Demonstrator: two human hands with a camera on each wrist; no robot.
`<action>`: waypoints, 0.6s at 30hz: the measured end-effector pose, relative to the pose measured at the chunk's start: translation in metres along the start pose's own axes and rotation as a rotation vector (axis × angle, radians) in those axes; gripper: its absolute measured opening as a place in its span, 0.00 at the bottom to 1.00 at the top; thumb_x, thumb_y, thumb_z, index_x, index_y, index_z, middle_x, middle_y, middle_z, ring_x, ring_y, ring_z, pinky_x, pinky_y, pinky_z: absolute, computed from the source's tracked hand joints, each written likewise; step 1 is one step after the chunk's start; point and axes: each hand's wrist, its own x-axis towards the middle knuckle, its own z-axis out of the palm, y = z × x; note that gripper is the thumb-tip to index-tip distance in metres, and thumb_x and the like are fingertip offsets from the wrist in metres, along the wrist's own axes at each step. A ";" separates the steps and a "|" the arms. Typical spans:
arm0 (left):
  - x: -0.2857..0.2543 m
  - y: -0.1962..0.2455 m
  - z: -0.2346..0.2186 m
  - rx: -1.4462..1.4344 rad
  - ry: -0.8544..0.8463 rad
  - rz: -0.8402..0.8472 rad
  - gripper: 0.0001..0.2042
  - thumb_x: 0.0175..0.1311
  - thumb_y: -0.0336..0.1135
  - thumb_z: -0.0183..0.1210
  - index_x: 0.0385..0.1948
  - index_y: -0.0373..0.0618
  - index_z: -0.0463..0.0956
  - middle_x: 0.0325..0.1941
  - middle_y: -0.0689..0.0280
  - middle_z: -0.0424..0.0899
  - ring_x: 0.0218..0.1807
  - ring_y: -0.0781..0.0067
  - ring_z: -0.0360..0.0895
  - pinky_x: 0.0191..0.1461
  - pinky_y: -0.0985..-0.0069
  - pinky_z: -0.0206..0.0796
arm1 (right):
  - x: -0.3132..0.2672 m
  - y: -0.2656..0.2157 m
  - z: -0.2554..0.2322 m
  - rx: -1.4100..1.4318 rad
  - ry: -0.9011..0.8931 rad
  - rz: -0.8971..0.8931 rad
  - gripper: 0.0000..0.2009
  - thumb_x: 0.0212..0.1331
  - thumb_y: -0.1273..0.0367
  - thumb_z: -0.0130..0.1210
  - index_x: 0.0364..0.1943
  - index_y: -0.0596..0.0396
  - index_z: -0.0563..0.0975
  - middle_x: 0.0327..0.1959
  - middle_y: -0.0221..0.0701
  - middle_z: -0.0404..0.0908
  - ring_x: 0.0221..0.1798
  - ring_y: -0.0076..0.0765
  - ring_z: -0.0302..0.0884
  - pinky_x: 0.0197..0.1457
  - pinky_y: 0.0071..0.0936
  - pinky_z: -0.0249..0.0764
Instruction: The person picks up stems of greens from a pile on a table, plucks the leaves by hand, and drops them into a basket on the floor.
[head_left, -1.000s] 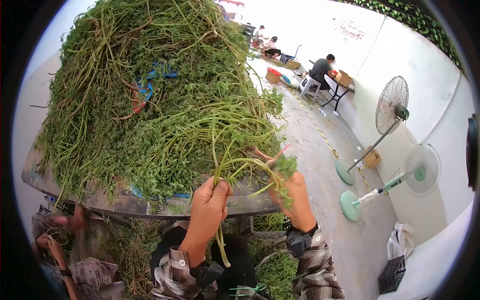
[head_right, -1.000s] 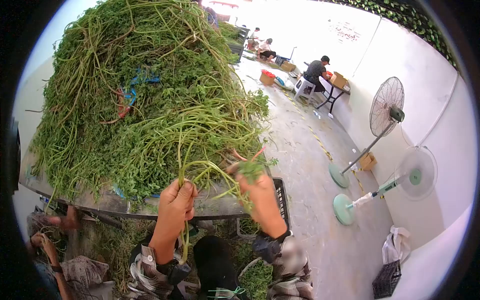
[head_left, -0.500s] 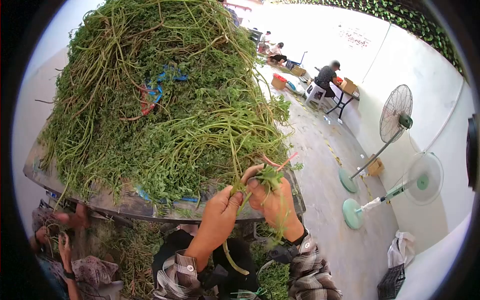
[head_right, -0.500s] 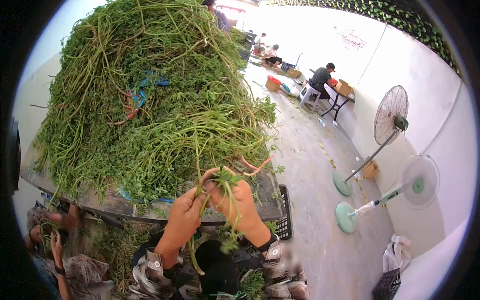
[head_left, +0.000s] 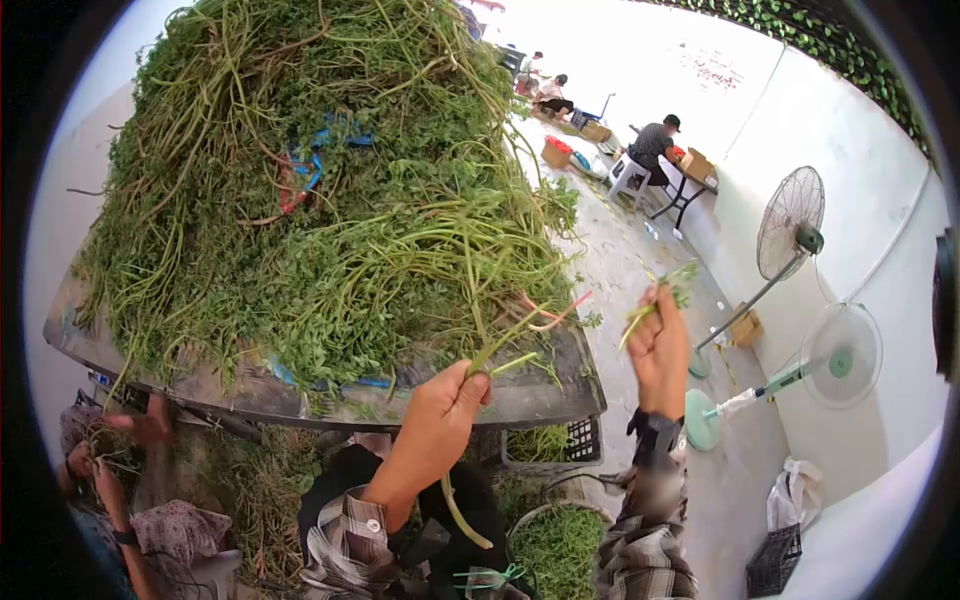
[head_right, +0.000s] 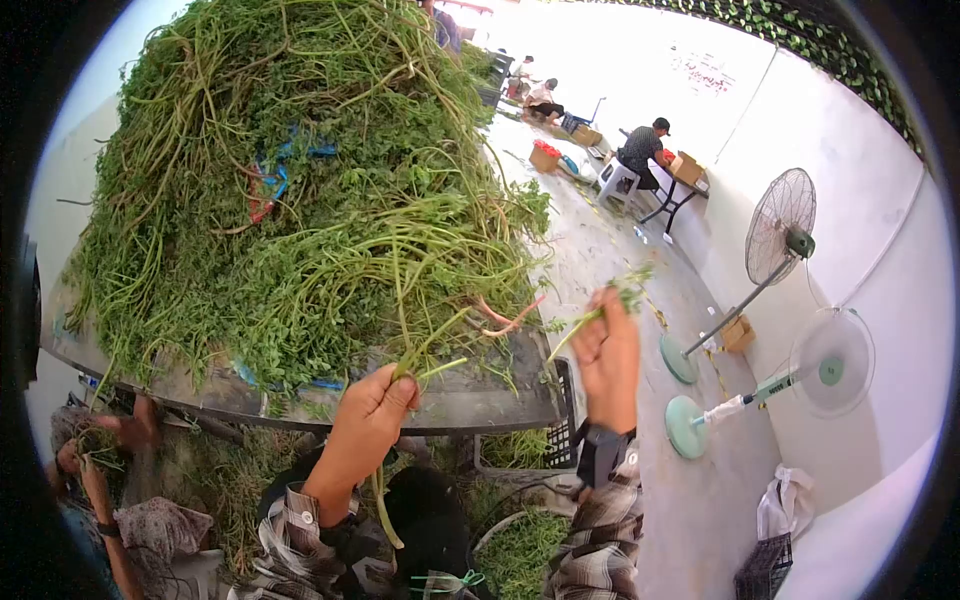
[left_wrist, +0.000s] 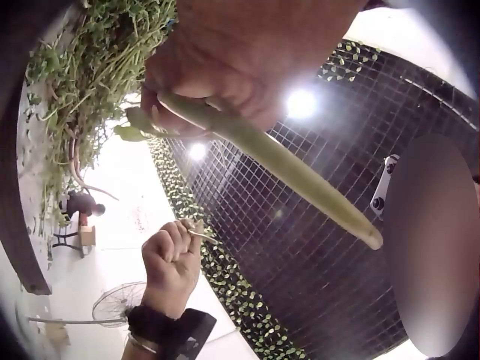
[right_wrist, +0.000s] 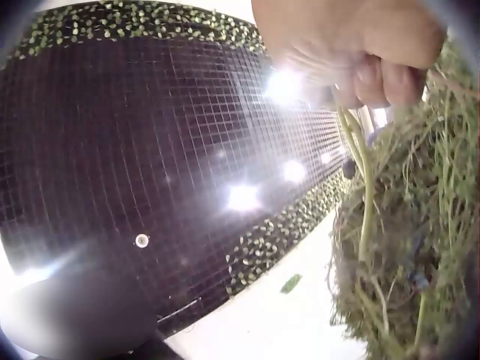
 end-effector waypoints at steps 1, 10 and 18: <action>0.001 0.000 0.001 0.000 0.011 -0.003 0.12 0.67 0.39 0.46 0.25 0.42 0.69 0.19 0.74 0.64 0.22 0.84 0.58 0.26 0.82 0.53 | -0.015 0.003 0.014 -0.015 -0.001 0.090 0.08 0.61 0.65 0.48 0.28 0.53 0.69 0.12 0.18 0.58 0.10 0.13 0.48 0.10 0.13 0.45; 0.002 -0.001 0.005 0.140 -0.124 0.071 0.12 0.66 0.38 0.46 0.27 0.39 0.68 0.19 0.67 0.65 0.22 0.77 0.58 0.27 0.77 0.54 | -0.052 0.016 0.052 -0.211 -0.442 0.578 0.14 0.57 0.69 0.52 0.47 0.59 0.72 0.16 0.14 0.61 0.12 0.09 0.49 0.14 0.11 0.44; 0.001 0.004 -0.004 0.253 -0.263 -0.002 0.12 0.65 0.37 0.47 0.26 0.38 0.68 0.18 0.60 0.66 0.21 0.68 0.61 0.27 0.73 0.56 | -0.053 0.016 0.059 -0.274 -0.557 0.634 0.17 0.55 0.71 0.52 0.51 0.57 0.72 0.18 0.15 0.64 0.15 0.08 0.50 0.16 0.11 0.43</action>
